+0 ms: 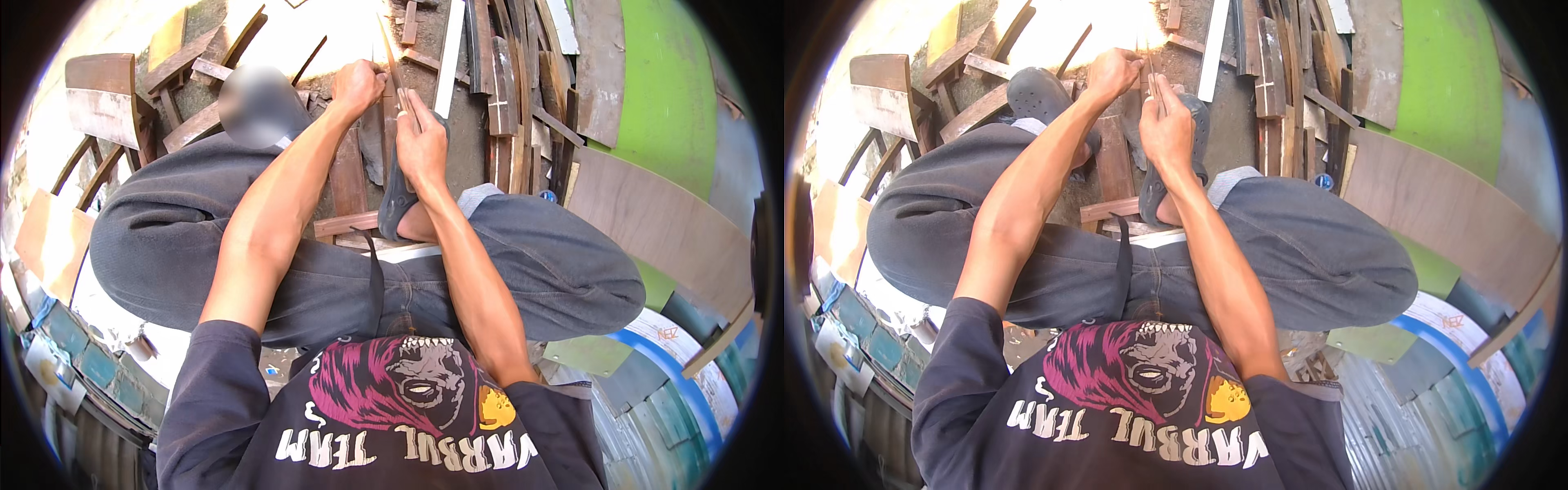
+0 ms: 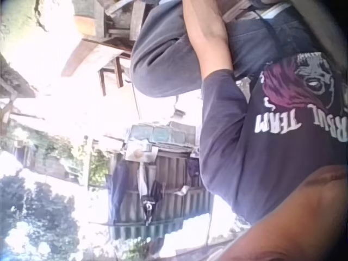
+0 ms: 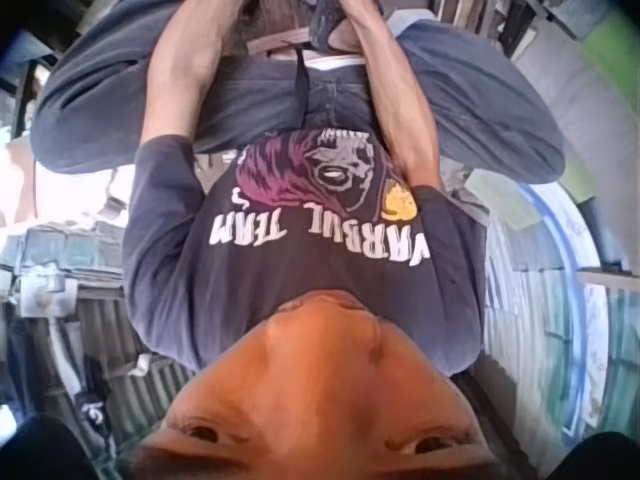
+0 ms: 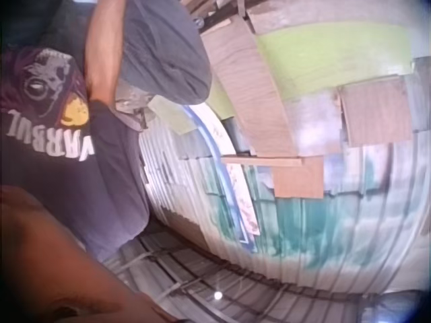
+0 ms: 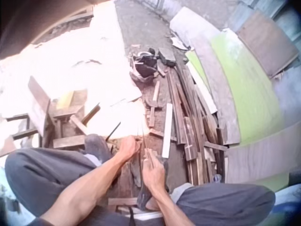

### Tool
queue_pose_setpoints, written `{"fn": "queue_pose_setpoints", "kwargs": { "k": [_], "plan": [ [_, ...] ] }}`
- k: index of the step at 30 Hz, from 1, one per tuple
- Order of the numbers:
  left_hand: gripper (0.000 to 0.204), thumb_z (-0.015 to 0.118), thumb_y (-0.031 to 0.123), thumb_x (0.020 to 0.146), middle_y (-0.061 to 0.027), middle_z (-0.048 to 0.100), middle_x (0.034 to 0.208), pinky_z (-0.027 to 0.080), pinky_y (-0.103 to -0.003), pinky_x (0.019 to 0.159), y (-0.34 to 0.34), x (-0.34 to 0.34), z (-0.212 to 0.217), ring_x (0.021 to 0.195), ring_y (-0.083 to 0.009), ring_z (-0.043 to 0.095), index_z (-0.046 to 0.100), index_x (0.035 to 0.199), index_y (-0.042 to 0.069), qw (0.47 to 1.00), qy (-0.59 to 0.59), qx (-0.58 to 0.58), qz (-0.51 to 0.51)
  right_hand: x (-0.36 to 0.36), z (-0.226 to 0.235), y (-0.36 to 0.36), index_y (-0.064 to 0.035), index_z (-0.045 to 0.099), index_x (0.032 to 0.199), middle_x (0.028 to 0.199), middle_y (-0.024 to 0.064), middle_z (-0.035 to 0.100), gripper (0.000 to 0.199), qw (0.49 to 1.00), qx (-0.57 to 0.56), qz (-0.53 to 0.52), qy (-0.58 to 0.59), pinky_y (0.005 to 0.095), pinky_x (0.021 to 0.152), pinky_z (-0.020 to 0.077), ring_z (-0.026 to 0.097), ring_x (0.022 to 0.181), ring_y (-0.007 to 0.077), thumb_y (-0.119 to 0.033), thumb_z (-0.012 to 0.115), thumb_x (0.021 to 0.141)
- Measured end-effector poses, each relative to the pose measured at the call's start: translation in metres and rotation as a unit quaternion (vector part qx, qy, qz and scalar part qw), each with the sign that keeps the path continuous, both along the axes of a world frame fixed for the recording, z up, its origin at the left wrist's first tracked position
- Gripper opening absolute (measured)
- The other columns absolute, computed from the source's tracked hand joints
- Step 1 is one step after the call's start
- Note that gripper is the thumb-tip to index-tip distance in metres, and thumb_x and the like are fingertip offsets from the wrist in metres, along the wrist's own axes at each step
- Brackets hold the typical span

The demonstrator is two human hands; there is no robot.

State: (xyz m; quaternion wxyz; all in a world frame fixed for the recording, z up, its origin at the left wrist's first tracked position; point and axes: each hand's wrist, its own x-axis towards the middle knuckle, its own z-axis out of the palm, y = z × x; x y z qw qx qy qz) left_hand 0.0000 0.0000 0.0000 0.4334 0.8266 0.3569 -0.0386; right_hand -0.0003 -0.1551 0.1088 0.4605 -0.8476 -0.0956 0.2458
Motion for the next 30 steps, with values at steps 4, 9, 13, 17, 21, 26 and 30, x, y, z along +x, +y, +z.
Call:
{"fn": "queue_pose_setpoints", "kwargs": {
  "k": [4,9,13,17,21,26,30],
  "plan": [
    [0.025,0.07,0.029,0.087,-0.0186,0.074,0.096,0.055,-0.044,0.087,0.001,-0.011,-0.001,0.091,-0.0365,0.072,0.079,0.103,0.011,1.0,0.024,-0.016,0.004,-0.073,0.055,-0.065,0.0113,0.051,0.137,0.135,0.0255,0.06,0.044,0.998,0.055,0.023,0.019,0.0344,0.11,0.0402,0.056,0.13,0.0283,0.001,0.05,0.094],
    [0.024,0.069,0.028,0.088,-0.0182,0.074,0.096,0.055,-0.044,0.087,-0.011,-0.002,0.003,0.09,-0.0359,0.072,0.078,0.103,0.011,1.0,0.007,-0.018,-0.004,-0.012,0.006,-0.012,0.0046,0.054,0.138,0.135,0.0218,0.061,0.043,0.999,-0.001,0.015,-0.036,0.0342,0.107,0.0425,0.059,0.126,0.0257,-0.012,0.053,0.098],
    [0.024,0.068,0.026,0.088,-0.0186,0.074,0.095,0.055,-0.044,0.087,-0.001,-0.003,0.001,0.09,-0.0357,0.072,0.078,0.103,0.01,1.0,0.019,-0.02,0.009,-0.033,0.028,-0.026,0.0083,0.054,0.136,0.133,0.0246,0.062,0.041,1.0,0.014,0.015,-0.005,0.0358,0.107,0.0433,0.059,0.127,0.0294,-0.004,0.051,0.096],
    [0.024,0.068,0.026,0.087,-0.0197,0.074,0.094,0.055,-0.043,0.085,-0.005,-0.008,-0.002,0.089,-0.0364,0.072,0.078,0.102,0.01,0.999,0.009,-0.03,0.022,-0.066,0.042,-0.061,0.0137,0.052,0.134,0.131,0.0288,0.061,0.042,0.997,0.052,0.043,-0.025,0.0377,0.109,0.0414,0.057,0.128,0.0317,0.0,0.051,0.094],
    [0.024,0.068,0.026,0.087,-0.0201,0.074,0.093,0.056,-0.043,0.085,-0.005,0.003,-0.003,0.088,-0.0367,0.072,0.078,0.102,0.01,1.0,-0.006,-0.023,0.0,-0.003,0.003,0.011,0.0093,0.054,0.135,0.132,0.0275,0.061,0.044,0.999,0.001,0.003,-0.038,0.0351,0.105,0.0446,0.061,0.124,0.0308,-0.013,0.053,0.097],
    [0.023,0.069,0.024,0.086,-0.0219,0.073,0.092,0.055,-0.045,0.084,-0.002,-0.003,-0.006,0.087,-0.0375,0.072,0.078,0.101,0.009,0.998,-0.005,-0.044,0.036,-0.06,0.05,-0.057,0.0074,0.052,0.139,0.135,0.023,0.061,0.045,0.998,0.06,-0.005,0.036,0.0342,0.109,0.0413,0.057,0.129,0.0282,0.0,0.051,0.094],
    [0.022,0.069,0.024,0.087,-0.0214,0.073,0.092,0.056,-0.045,0.084,-0.004,0.002,-0.004,0.086,-0.0366,0.072,0.078,0.101,0.01,0.997,-0.013,-0.065,0.045,-0.024,0.009,-0.025,0.0082,0.053,0.137,0.135,0.0238,0.061,0.044,0.999,0.02,0.035,-0.033,0.0335,0.108,0.0418,0.059,0.127,0.0284,-0.005,0.053,0.095]
  ]
}}
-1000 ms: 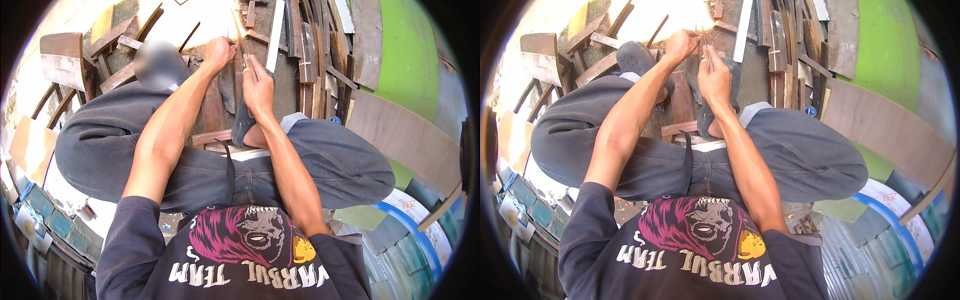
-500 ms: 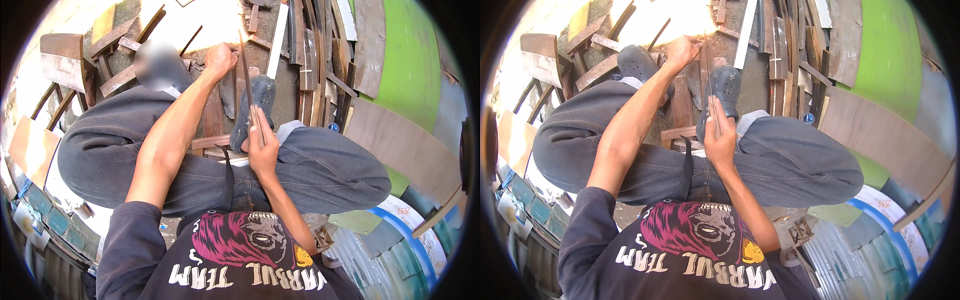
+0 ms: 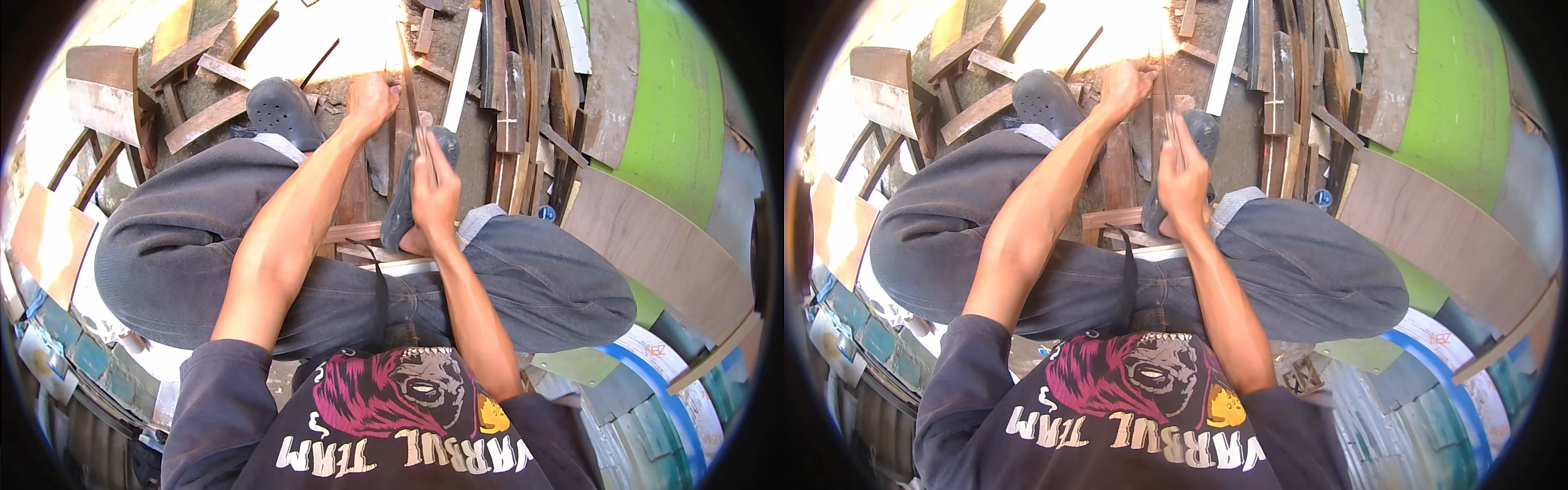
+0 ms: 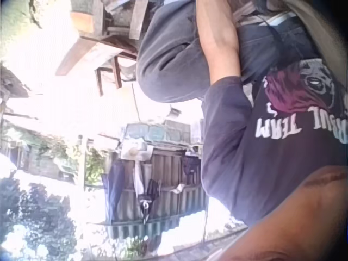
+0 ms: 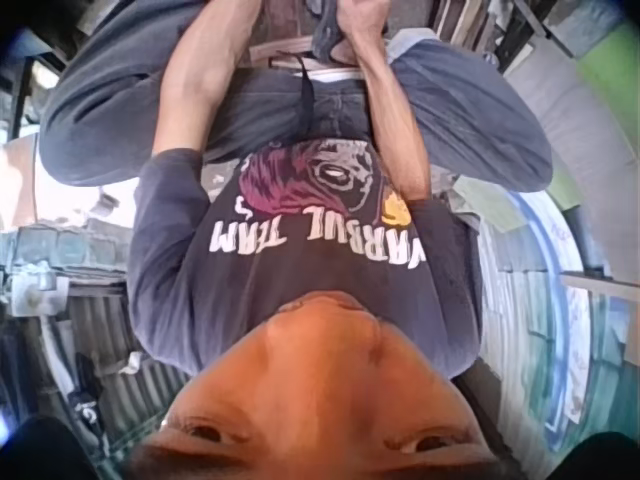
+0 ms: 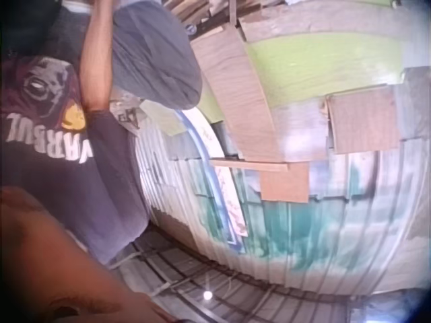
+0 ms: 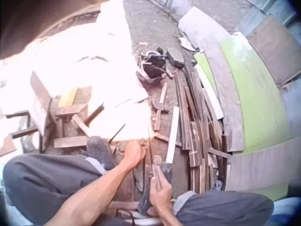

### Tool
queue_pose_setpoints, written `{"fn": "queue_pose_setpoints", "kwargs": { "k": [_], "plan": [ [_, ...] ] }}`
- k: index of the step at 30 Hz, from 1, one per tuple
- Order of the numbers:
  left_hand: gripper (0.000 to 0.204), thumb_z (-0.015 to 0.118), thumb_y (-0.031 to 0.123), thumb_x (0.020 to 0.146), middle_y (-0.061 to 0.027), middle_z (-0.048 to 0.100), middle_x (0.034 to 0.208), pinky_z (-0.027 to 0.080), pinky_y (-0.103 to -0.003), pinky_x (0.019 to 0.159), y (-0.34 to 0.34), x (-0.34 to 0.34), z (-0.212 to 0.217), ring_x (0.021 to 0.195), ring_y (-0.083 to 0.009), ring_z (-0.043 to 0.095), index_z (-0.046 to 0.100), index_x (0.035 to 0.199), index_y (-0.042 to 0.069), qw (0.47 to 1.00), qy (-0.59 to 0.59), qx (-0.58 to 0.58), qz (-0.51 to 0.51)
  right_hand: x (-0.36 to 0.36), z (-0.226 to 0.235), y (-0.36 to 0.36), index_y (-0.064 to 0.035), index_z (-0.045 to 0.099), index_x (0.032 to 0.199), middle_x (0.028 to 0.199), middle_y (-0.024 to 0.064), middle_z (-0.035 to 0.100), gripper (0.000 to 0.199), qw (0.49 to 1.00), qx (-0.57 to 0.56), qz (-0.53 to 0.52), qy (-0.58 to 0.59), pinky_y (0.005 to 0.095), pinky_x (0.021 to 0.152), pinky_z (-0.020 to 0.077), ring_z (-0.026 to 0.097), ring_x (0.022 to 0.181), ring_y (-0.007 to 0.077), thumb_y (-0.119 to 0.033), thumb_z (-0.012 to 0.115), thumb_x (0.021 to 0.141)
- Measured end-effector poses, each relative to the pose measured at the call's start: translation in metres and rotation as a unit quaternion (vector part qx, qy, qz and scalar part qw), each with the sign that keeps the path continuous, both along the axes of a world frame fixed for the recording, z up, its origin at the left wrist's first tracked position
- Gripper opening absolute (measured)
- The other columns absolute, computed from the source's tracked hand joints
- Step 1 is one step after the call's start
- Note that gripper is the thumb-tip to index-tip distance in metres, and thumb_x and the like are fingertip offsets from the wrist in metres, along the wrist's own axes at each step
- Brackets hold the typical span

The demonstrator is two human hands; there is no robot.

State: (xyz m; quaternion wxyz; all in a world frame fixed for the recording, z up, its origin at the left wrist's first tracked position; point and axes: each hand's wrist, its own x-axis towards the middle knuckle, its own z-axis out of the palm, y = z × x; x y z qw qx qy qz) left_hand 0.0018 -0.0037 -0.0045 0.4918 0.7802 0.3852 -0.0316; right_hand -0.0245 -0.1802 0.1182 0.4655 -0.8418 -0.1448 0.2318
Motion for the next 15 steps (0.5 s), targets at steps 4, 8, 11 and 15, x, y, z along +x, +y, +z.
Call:
{"fn": "queue_pose_setpoints", "kwargs": {
  "k": [4,8,11,15],
  "plan": [
    [0.022,0.069,0.024,0.087,-0.0206,0.073,0.092,0.056,-0.044,0.085,-0.002,-0.003,0.003,0.087,-0.0358,0.072,0.079,0.102,0.011,1.0,0.008,0.012,-0.013,0.016,-0.003,0.022,0.0082,0.053,0.137,0.135,0.024,0.061,0.043,0.999,-0.007,0.015,-0.029,0.034,0.108,0.042,0.058,0.128,0.028,-0.005,0.052,0.096],
    [0.022,0.069,0.024,0.087,-0.0212,0.073,0.092,0.055,-0.044,0.084,-0.004,-0.005,0.003,0.087,-0.0365,0.072,0.079,0.103,0.012,0.999,0.018,-0.027,0.011,-0.038,0.037,-0.031,0.01,0.052,0.137,0.136,0.0233,0.06,0.043,0.998,0.039,-0.016,0.038,0.0336,0.109,0.0408,0.057,0.128,0.027,-0.005,0.051,0.097],
    [0.027,0.069,0.028,0.089,-0.0184,0.074,0.083,0.056,-0.04,0.082,-0.006,-0.003,-0.002,0.083,-0.0304,0.073,0.078,0.106,0.01,0.999,0.011,0.031,-0.004,-0.007,0.013,-0.002,0.0112,0.05,0.138,0.136,0.0247,0.059,0.043,1.0,0.013,0.002,0.015,0.0346,0.11,0.0401,0.056,0.129,0.0283,-0.002,0.051,0.097],
    [0.028,0.069,0.029,0.089,-0.0188,0.074,0.084,0.056,-0.041,0.083,-0.006,-0.004,0.0,0.082,-0.0311,0.073,0.078,0.106,0.009,0.999,0.011,0.032,-0.028,0.007,0.006,0.012,0.012,0.049,0.138,0.136,0.0263,0.059,0.045,0.999,-0.014,-0.013,0.037,0.036,0.111,0.0395,0.055,0.13,0.0302,-0.001,0.051,0.096]
  ]
}}
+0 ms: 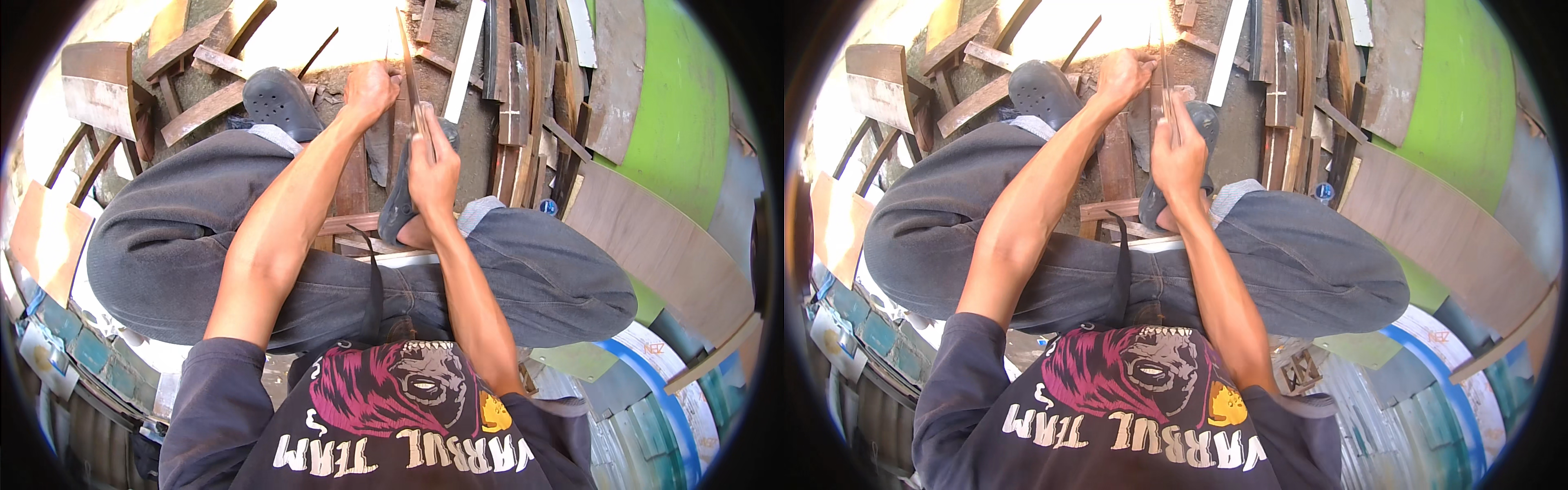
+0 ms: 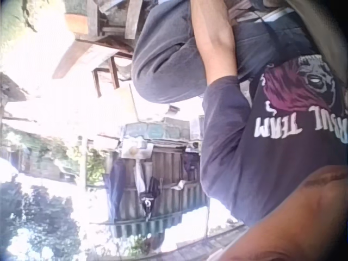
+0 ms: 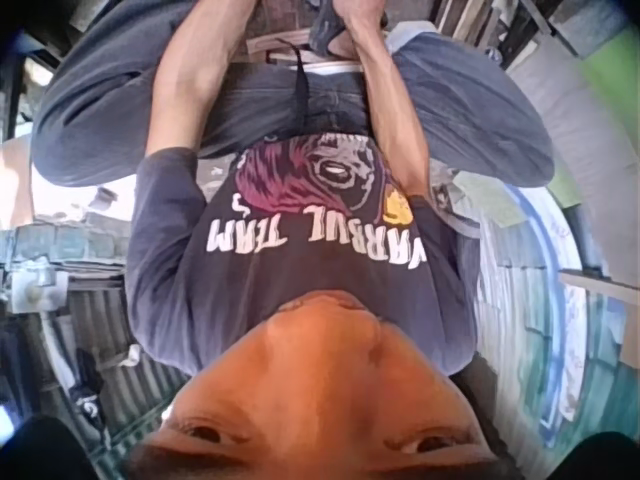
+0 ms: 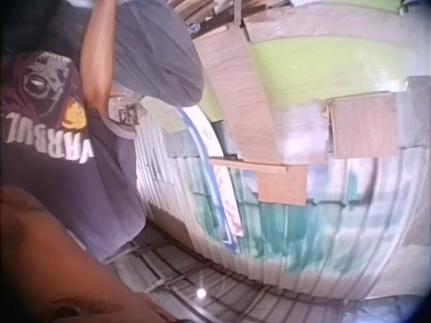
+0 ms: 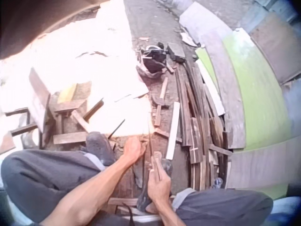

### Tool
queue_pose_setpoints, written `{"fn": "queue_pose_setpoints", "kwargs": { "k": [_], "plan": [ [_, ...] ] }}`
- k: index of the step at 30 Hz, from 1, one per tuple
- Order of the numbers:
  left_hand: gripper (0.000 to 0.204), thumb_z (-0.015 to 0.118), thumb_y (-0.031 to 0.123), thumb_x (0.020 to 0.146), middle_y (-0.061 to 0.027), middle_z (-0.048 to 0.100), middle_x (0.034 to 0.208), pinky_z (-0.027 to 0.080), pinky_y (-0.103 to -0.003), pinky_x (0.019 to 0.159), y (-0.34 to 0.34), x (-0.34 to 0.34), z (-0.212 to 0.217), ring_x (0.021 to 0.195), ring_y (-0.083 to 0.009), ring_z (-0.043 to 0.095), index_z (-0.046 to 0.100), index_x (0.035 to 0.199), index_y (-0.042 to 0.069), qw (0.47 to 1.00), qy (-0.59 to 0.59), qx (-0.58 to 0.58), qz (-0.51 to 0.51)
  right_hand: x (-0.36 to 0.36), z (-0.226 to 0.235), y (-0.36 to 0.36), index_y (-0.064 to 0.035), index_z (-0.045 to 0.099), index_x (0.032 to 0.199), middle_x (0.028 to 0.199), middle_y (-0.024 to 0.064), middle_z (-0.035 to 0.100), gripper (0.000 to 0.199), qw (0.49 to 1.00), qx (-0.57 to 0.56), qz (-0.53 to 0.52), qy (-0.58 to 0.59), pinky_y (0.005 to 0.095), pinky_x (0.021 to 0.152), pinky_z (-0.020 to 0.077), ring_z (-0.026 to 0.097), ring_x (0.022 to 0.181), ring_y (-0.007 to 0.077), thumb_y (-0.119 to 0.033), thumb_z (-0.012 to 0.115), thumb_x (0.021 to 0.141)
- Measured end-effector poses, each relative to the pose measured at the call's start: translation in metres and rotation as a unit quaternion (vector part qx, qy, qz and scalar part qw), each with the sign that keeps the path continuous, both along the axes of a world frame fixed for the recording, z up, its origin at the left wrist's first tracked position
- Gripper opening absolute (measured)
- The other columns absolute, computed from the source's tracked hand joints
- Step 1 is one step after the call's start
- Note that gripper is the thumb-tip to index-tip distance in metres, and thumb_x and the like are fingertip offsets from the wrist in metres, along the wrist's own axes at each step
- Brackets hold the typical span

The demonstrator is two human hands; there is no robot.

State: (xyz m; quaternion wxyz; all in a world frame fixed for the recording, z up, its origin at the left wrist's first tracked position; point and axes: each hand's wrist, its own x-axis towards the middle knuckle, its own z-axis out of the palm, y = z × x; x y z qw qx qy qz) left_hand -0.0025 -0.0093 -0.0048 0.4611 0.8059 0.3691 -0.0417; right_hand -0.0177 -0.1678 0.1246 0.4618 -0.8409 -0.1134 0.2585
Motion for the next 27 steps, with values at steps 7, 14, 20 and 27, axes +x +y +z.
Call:
{"fn": "queue_pose_setpoints", "kwargs": {
  "k": [7,14,20,27],
  "plan": [
    [0.026,0.068,0.028,0.088,-0.0198,0.074,0.088,0.056,-0.043,0.082,0.002,0.005,0.002,0.084,-0.0335,0.072,0.078,0.104,0.009,1.0,0.003,-0.012,0.004,-0.001,-0.007,-0.012,0.0075,0.054,0.136,0.135,0.024,0.061,0.043,1.0,0.012,-0.002,-0.026,0.0344,0.108,0.0421,0.058,0.128,0.0298,-0.007,0.054,0.096],
    [0.024,0.07,0.028,0.088,-0.0201,0.073,0.092,0.054,-0.043,0.085,0.002,-0.005,0.001,0.089,-0.0361,0.072,0.079,0.102,0.011,0.999,0.0,-0.016,0.035,-0.038,0.019,-0.039,0.0106,0.05,0.138,0.133,0.0245,0.062,0.045,0.999,0.033,-0.002,-0.011,0.0343,0.108,0.0416,0.058,0.128,0.0281,-0.002,0.052,0.094],
    [0.026,0.069,0.03,0.088,-0.0205,0.073,0.092,0.055,-0.044,0.084,-0.004,0.004,0.002,0.086,-0.0371,0.072,0.079,0.103,0.011,1.0,0.009,-0.014,0.005,0.019,-0.022,0.006,0.0047,0.053,0.139,0.133,0.0208,0.063,0.045,0.999,-0.017,-0.014,-0.028,0.0315,0.101,0.0459,0.061,0.121,0.0221,-0.013,0.054,0.098],
    [0.025,0.07,0.029,0.087,-0.0192,0.074,0.093,0.055,-0.044,0.084,0.001,-0.005,-0.006,0.087,-0.0369,0.072,0.079,0.103,0.011,0.999,-0.001,-0.018,0.046,-0.035,0.035,-0.032,0.0076,0.053,0.137,0.136,0.0245,0.059,0.043,0.997,0.034,-0.035,0.054,0.0342,0.107,0.0427,0.058,0.127,0.0294,-0.007,0.051,0.097]
  ]
}}
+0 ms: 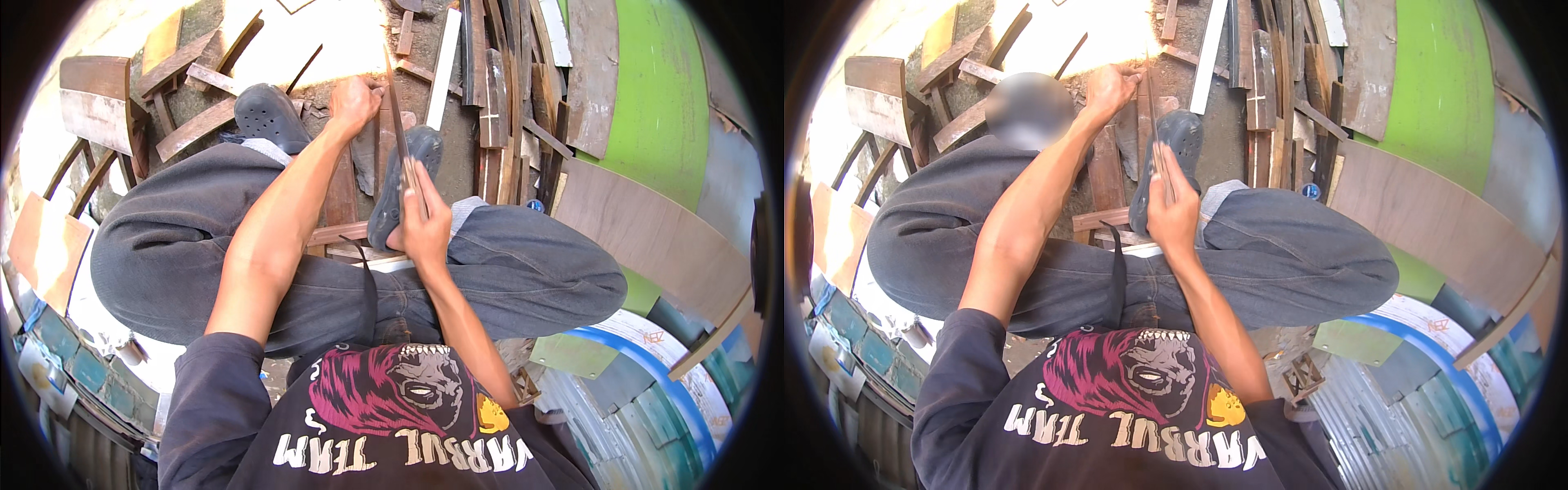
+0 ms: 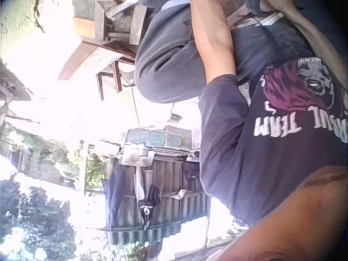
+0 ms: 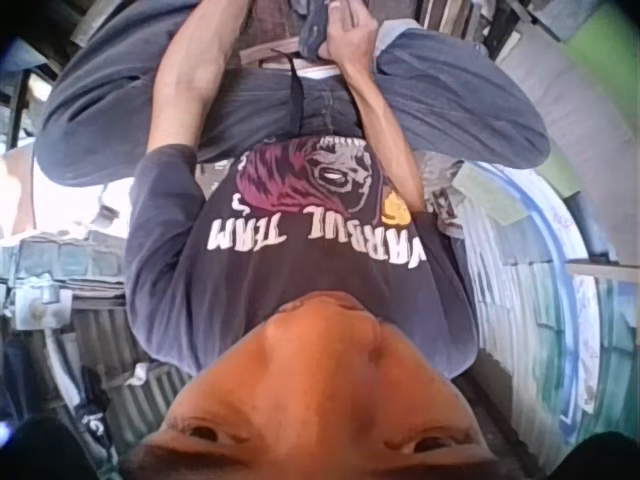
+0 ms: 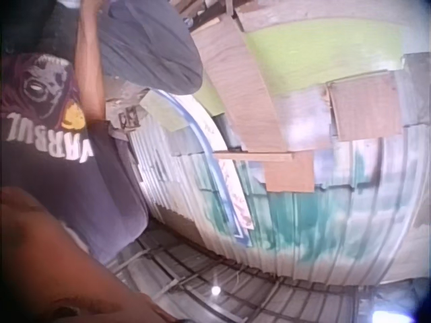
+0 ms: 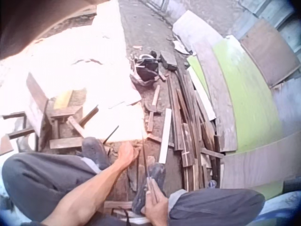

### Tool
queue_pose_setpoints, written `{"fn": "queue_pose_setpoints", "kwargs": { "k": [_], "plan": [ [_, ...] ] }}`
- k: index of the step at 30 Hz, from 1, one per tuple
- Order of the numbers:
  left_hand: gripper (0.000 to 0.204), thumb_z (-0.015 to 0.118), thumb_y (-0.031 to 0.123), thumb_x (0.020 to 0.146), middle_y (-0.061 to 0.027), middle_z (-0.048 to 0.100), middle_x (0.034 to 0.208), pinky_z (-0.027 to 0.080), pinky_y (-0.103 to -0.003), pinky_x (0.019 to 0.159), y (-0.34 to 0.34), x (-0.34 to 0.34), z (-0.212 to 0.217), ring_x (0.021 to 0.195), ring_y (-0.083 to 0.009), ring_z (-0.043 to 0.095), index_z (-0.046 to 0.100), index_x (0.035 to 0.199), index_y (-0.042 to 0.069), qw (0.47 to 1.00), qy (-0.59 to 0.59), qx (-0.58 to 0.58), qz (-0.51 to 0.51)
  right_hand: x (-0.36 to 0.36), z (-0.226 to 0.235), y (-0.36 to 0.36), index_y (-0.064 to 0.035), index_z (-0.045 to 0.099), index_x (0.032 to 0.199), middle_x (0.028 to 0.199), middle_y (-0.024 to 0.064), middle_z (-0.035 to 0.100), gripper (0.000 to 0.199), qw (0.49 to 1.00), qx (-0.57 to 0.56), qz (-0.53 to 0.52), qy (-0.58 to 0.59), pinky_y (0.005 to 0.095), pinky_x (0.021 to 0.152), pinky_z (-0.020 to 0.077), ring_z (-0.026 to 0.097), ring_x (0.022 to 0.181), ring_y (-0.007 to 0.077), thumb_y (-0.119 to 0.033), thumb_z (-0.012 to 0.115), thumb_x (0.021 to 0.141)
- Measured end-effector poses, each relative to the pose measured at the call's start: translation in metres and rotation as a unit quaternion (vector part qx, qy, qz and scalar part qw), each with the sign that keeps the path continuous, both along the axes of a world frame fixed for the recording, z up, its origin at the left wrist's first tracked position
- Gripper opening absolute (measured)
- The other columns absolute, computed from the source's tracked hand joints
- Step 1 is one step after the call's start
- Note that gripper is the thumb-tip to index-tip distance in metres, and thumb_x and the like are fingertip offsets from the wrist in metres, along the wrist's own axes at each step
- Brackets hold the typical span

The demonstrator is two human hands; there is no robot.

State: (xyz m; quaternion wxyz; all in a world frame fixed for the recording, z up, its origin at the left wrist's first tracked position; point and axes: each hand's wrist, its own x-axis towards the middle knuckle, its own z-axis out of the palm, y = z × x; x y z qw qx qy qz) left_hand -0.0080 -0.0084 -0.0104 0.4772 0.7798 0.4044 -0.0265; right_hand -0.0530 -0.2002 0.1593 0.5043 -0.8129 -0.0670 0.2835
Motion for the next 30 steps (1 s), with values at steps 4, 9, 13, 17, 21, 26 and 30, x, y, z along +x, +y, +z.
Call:
{"fn": "queue_pose_setpoints", "kwargs": {
  "k": [4,9,13,17,21,26,30],
  "plan": [
    [0.028,0.071,0.032,0.084,-0.0189,0.074,0.096,0.055,-0.042,0.085,-0.005,0.004,0.004,0.091,-0.0348,0.072,0.079,0.102,0.012,0.999,0.007,-0.041,-0.015,0.06,-0.067,0.042,0.0022,0.057,0.137,0.124,0.0198,0.067,0.043,0.984,-0.09,0.039,-0.151,0.0324,0.087,0.0505,0.065,0.1,0.0211,-0.01,0.054,0.096],
    [0.046,0.068,0.04,0.082,-0.0216,0.073,0.106,0.051,-0.039,0.093,0.003,0.01,-0.015,0.104,-0.0302,0.07,0.076,0.109,0.004,0.979,-0.012,-0.193,0.059,0.058,-0.093,0.04,-0.0013,0.056,0.139,0.083,0.0054,0.067,0.045,0.986,-0.027,0.019,-0.166,0.0266,0.051,0.0459,0.053,0.055,0.009,-0.013,0.056,0.096],
    [0.075,0.067,0.044,0.081,-0.0274,0.063,0.128,0.043,-0.037,0.106,0.0,0.009,-0.033,0.121,-0.0336,0.06,0.057,0.131,-0.01,0.962,0.005,-0.273,-0.024,0.061,-0.088,0.035,-0.0053,0.051,0.145,0.065,-0.0022,0.053,0.049,0.998,-0.035,0.013,-0.043,0.0247,0.044,0.0402,0.046,0.049,0.0062,-0.014,0.056,0.097],
    [0.075,0.076,0.035,0.078,-0.0215,0.059,0.137,0.035,-0.039,0.114,0.007,0.0,-0.038,0.132,-0.0299,0.052,0.053,0.138,-0.004,0.954,-0.043,-0.289,-0.076,0.059,-0.063,0.024,-0.0072,0.046,0.149,0.062,-0.0039,0.048,0.051,0.998,0.019,-0.023,0.048,0.0237,0.043,0.037,0.043,0.049,0.0054,-0.014,0.055,0.099],
    [0.077,0.089,0.022,0.066,-0.0161,0.064,0.114,0.046,-0.035,0.1,0.017,-0.013,-0.015,0.11,-0.0226,0.059,0.054,0.128,-0.007,0.956,-0.083,-0.273,-0.073,0.041,-0.027,0.009,0.0009,0.049,0.144,0.123,0.0149,0.059,0.048,0.996,0.045,-0.035,0.072,0.0288,0.091,0.0432,0.056,0.109,0.0176,-0.01,0.055,0.098],
    [0.086,0.093,0.014,0.063,-0.0046,0.058,0.103,0.049,-0.032,0.091,0.01,-0.04,0.017,0.095,-0.0174,0.056,0.046,0.132,-0.004,0.927,-0.15,-0.343,0.006,0.024,-0.005,0.001,0.0041,0.05,0.143,0.137,0.0187,0.06,0.048,0.995,0.048,-0.022,0.089,0.0296,0.104,0.0423,0.057,0.124,0.0204,-0.008,0.055,0.097],
    [0.09,0.093,0.018,0.064,-0.0168,0.061,0.125,0.047,-0.039,0.103,0.009,-0.045,0.035,0.121,-0.0246,0.057,0.045,0.137,-0.003,0.907,-0.164,-0.387,0.03,0.024,-0.008,-0.001,0.0051,0.049,0.143,0.138,0.0182,0.06,0.048,0.995,0.061,-0.012,0.08,0.0301,0.106,0.0409,0.056,0.126,0.0207,-0.007,0.054,0.097]
  ]
}}
